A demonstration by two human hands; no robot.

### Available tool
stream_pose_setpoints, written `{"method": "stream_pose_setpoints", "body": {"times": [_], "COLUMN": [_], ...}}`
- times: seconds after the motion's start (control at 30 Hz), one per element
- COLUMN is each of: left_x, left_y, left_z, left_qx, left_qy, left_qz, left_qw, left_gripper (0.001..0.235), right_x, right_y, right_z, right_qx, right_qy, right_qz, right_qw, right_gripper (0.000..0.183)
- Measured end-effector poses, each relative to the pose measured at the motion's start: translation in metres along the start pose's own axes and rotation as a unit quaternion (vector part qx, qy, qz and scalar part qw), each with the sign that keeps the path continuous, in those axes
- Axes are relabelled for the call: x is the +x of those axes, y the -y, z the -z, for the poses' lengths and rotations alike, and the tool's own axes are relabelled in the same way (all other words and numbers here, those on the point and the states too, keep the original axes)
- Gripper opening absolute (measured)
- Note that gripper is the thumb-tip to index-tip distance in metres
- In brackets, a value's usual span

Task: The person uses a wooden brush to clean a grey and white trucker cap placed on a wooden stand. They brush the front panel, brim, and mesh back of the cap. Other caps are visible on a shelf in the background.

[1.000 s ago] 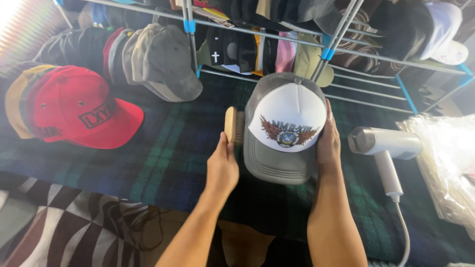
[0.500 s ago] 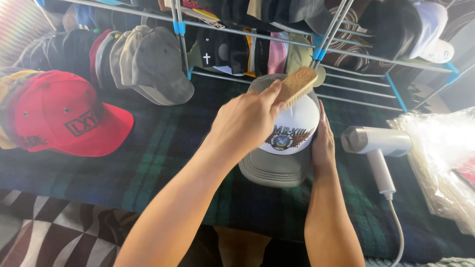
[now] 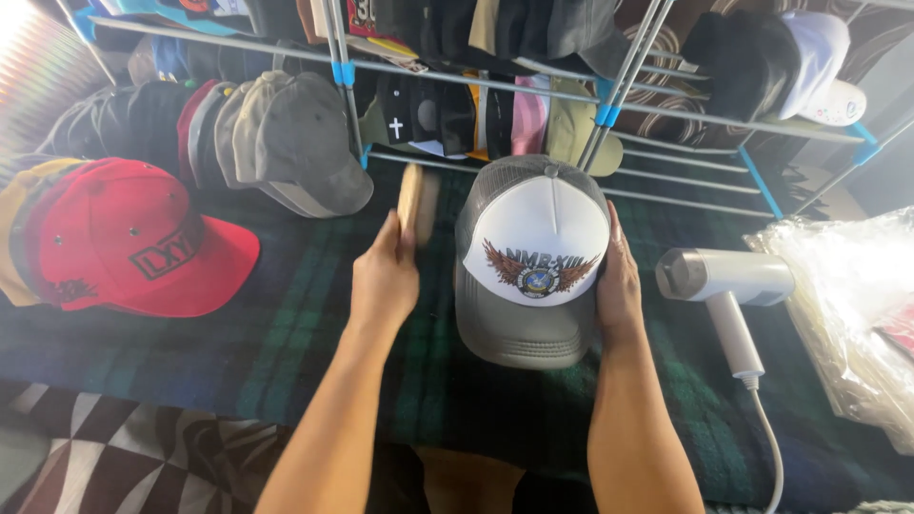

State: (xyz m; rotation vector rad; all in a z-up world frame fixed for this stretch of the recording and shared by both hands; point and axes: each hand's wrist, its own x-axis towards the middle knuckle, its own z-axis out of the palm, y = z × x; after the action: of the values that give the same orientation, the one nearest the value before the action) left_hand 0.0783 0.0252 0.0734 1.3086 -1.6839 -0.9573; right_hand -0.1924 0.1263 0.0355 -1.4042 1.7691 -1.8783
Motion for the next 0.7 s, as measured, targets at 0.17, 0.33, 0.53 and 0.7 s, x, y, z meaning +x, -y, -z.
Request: {"method": "stream_pose_setpoints", "body": {"times": [0.17, 0.33, 0.53, 0.7], "left_x": [-0.020, -0.003, -0.016, 0.052], "left_y": [0.003, 0.079, -0.023, 0.089], "left_z": [-0.034, -0.050, -0.031, -0.043], "left_qx": [-0.032, 0.134, 0.027, 0.247], "left_qy": [-0.047, 0.091, -0.054, 0.095], "left_qz": [-0.196, 0.006, -0.308, -0.033], "left_qw": [0.979, 0.987, 0.949, 0.964], "left_gripper": [0.045, 0.052, 0.045, 0.053], "right_x": [0.000, -0.001, 0.000, -0.001], "right_y": [-0.001, -0.002, -0.006, -0.004], "right_z": [-0.003, -0.004, -0.001, -0.006], "right_qx": [-0.046, 0.016, -0.010, 0.039], "right_qy": [0.011, -0.008, 0.000, -0.011], "right_qz": [0.016, 0.016, 0.026, 0.013], "right_qw": [0.999, 1.000, 1.000, 0.999], "right_gripper": [0.050, 0.048, 0.048, 0.048]}}
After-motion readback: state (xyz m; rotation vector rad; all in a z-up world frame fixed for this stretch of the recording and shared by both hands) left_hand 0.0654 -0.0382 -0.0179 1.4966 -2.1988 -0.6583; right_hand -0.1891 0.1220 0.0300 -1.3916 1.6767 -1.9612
